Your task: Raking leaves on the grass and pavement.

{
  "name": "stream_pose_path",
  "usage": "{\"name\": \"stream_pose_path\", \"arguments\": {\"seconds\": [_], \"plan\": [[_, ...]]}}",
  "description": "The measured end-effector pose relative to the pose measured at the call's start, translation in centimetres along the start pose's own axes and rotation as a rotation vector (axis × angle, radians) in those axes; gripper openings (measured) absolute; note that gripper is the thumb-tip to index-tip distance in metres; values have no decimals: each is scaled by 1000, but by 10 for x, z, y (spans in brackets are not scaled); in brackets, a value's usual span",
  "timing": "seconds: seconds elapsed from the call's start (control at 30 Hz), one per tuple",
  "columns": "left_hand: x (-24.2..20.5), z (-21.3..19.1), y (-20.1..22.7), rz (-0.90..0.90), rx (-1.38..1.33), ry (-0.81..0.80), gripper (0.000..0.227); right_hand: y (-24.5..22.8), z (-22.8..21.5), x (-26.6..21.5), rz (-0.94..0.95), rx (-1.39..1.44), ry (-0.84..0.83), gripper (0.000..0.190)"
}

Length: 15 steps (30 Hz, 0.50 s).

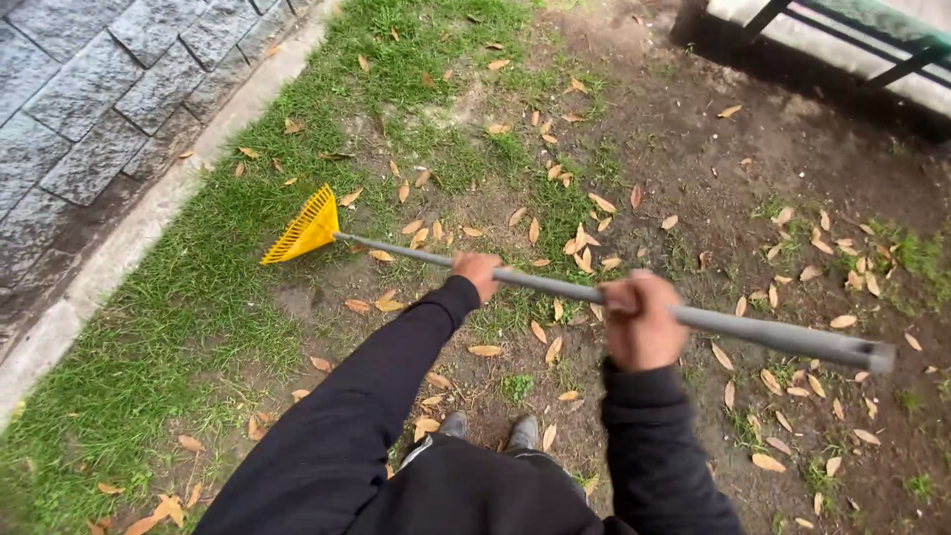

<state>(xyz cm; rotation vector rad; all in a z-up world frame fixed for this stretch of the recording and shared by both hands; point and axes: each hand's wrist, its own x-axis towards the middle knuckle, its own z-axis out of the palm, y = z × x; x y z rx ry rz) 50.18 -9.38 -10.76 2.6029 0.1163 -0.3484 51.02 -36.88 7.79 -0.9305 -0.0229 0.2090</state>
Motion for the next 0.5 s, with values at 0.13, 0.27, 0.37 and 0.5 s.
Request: {"name": "stream_pose_path", "arguments": {"seconds": [0.13,0.27,0.37,0.5], "plan": [[2,-11,133,91,33,-81,15,-116,-39,-6,-94,-40,95,36],[13,1,205,209,-47,-38,19,-178,-111,0,-180,-9,28,53],[13,-15,222,210,-22,-121,18,-182,-137,11,-165,72,-2,51],[31,-23,180,186,44,-95,19,-145,-116,43,-175,130,-85,47]]}}
